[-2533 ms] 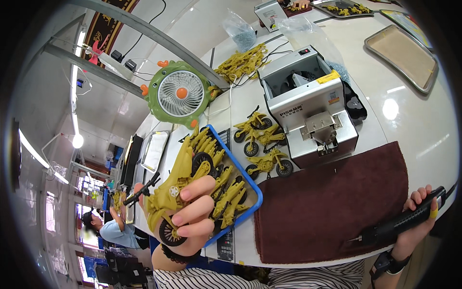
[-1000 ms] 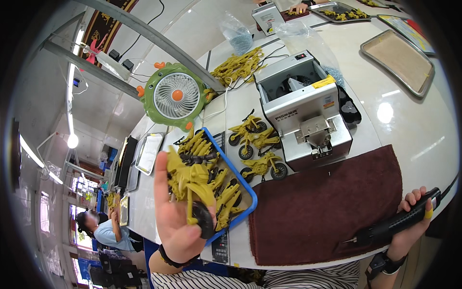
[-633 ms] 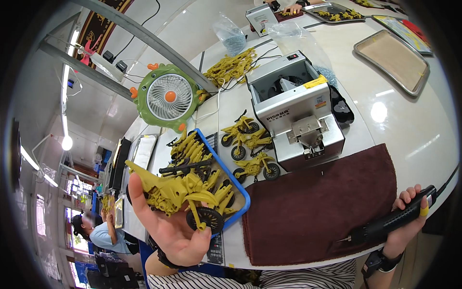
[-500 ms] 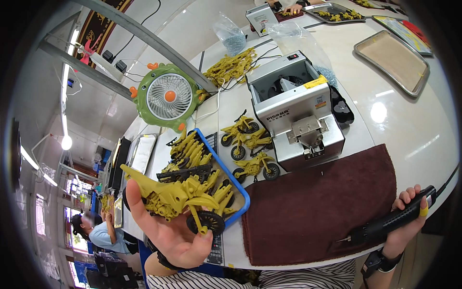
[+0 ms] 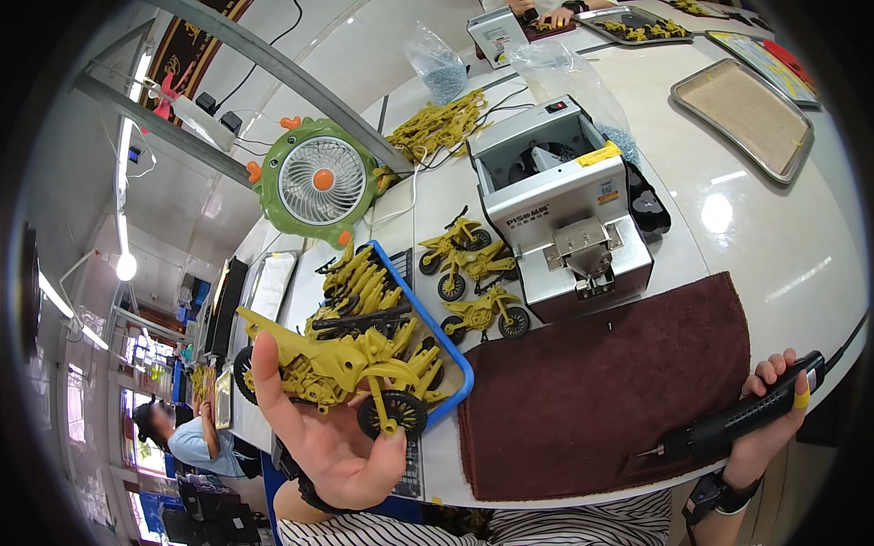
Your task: Assembling or inspecting toy motorcycle models using a heat tool and mechanical press.
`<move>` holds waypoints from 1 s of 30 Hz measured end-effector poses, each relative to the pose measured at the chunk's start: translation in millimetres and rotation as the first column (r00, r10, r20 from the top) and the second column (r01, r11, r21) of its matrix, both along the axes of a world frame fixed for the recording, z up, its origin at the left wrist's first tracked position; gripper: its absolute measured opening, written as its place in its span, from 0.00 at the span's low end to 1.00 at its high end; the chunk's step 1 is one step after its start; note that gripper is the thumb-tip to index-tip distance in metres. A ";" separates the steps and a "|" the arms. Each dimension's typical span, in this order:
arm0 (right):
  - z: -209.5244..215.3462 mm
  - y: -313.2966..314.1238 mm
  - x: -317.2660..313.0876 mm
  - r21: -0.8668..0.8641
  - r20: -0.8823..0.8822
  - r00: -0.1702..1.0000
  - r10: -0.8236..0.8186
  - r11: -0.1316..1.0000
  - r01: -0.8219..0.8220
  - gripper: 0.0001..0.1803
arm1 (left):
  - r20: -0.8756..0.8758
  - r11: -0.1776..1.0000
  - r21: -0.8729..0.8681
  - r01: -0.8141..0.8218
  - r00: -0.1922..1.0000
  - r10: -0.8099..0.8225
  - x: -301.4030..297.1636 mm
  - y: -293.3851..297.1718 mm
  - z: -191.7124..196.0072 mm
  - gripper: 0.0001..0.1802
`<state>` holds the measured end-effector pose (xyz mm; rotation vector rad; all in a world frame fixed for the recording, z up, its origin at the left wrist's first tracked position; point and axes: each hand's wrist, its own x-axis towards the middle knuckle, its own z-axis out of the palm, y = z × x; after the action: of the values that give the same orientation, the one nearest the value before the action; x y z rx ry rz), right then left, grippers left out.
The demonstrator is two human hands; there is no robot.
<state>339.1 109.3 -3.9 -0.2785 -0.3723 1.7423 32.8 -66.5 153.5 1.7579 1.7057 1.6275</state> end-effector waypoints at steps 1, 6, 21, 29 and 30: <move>-1.2 0.6 -0.9 0.002 0.000 1.000 0.007 1.000 -0.007 0.14 | 0.024 1.000 0.004 -0.017 1.000 0.017 -0.4 0.2 -1.6 0.50; 2.2 2.4 0.7 0.005 -0.005 1.000 -0.006 1.000 0.006 0.14 | 0.058 1.000 0.010 -0.024 0.998 0.024 1.0 3.6 2.7 0.50; 21.4 -8.3 -15.9 -0.135 0.035 0.995 -0.096 0.986 0.100 0.11 | 0.342 0.855 -0.515 0.059 0.929 0.142 -123.0 109.0 45.8 0.35; 23.8 -8.6 -19.6 -0.222 0.099 0.992 -0.080 0.970 0.100 0.12 | 0.152 0.618 -0.781 -0.086 0.934 0.323 -223.0 245.0 -5.3 0.05; 24.2 -8.8 -18.1 -0.212 0.095 0.991 -0.099 0.970 0.117 0.12 | 0.190 0.605 -0.794 -0.051 0.926 0.327 -225.4 253.6 -11.2 0.05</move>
<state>321.0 100.5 20.3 -0.5211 -0.2222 1.6681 -192.7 187.2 142.3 0.8463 2.0289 0.8755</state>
